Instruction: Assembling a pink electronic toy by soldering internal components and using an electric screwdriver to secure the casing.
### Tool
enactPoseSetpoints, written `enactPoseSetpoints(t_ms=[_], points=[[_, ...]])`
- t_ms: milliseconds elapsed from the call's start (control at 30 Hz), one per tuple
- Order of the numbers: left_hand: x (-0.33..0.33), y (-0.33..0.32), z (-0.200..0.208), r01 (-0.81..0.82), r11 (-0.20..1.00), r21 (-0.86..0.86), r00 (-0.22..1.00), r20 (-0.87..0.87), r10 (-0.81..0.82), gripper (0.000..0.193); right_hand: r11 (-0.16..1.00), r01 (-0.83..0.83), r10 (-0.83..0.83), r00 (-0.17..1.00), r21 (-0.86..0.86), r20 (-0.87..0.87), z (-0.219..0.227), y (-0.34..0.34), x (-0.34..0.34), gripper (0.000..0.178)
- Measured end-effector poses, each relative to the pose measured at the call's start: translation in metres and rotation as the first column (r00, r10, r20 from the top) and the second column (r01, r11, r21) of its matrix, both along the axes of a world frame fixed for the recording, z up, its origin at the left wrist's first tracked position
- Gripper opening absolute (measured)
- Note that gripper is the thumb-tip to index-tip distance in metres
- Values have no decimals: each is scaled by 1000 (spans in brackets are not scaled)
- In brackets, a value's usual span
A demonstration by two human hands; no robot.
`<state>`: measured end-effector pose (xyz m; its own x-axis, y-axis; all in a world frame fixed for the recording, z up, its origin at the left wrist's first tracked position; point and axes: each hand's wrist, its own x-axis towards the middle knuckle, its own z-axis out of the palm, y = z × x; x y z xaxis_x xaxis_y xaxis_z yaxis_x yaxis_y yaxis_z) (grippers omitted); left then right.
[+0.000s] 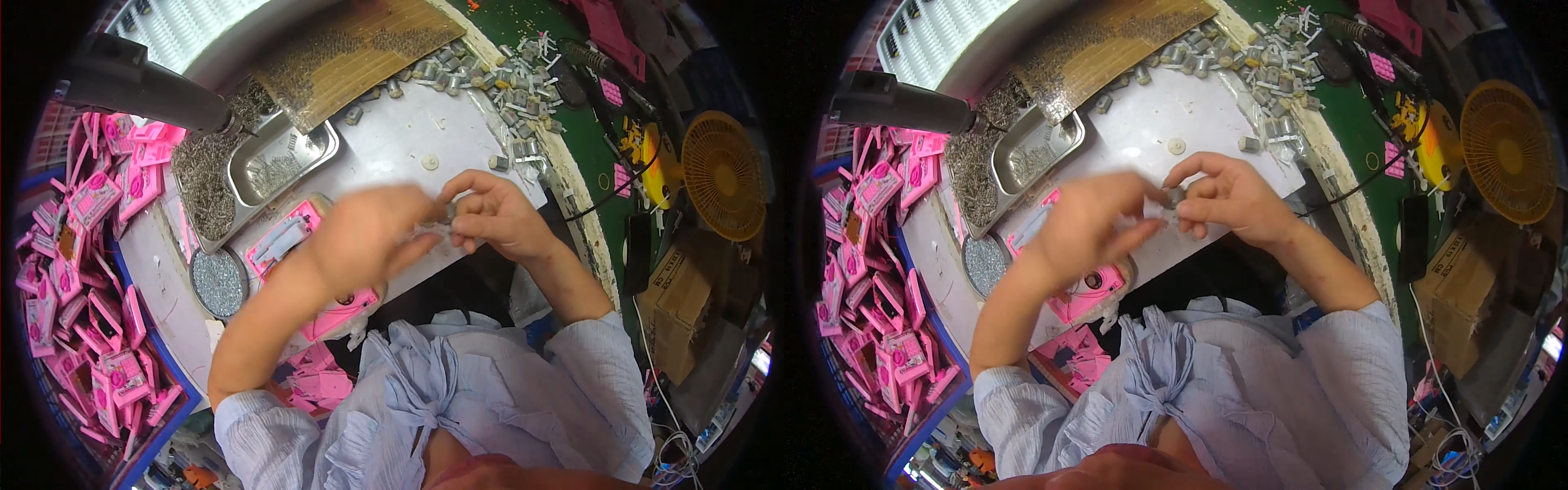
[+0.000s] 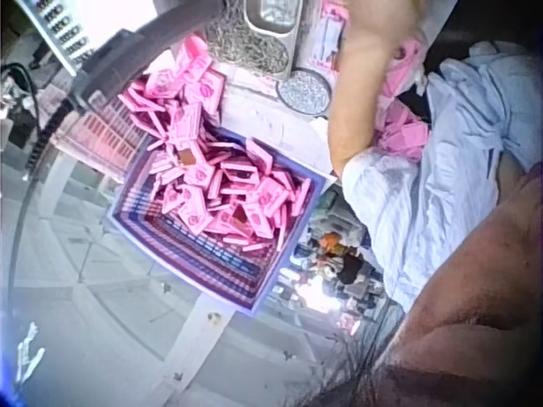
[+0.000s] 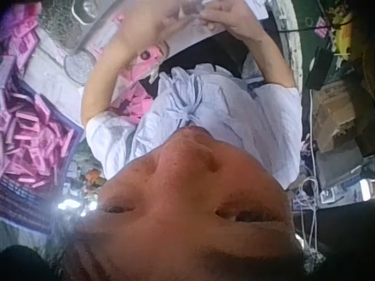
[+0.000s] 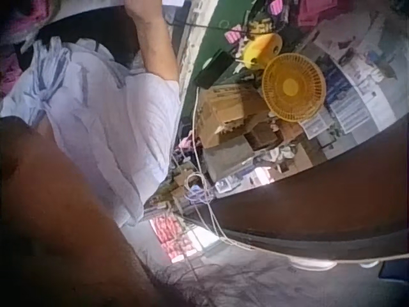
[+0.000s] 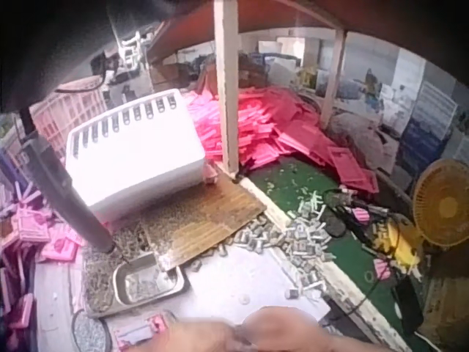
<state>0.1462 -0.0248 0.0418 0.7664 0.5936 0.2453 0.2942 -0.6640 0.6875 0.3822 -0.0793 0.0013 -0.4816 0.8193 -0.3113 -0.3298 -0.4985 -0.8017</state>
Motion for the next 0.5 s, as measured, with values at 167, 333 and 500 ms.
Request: enactPoseSetpoints(t_ms=[167, 333, 500], points=[[43, 131, -48, -544, 833, 101, 823, -126, 553, 22, 990, 131, -131, 991, 50, 2, -1, -5, 6, 33], [78, 167, -73, -602, 724, 336, 645, -330, 689, 28, 983, 159, -163, 986, 88, 43, -4, -18, 23, 33], [89, 169, -70, -644, 695, 320, 577, -393, 716, 28, 978, 200, -202, 979, 62, 31, -6, -26, 36, 34]])
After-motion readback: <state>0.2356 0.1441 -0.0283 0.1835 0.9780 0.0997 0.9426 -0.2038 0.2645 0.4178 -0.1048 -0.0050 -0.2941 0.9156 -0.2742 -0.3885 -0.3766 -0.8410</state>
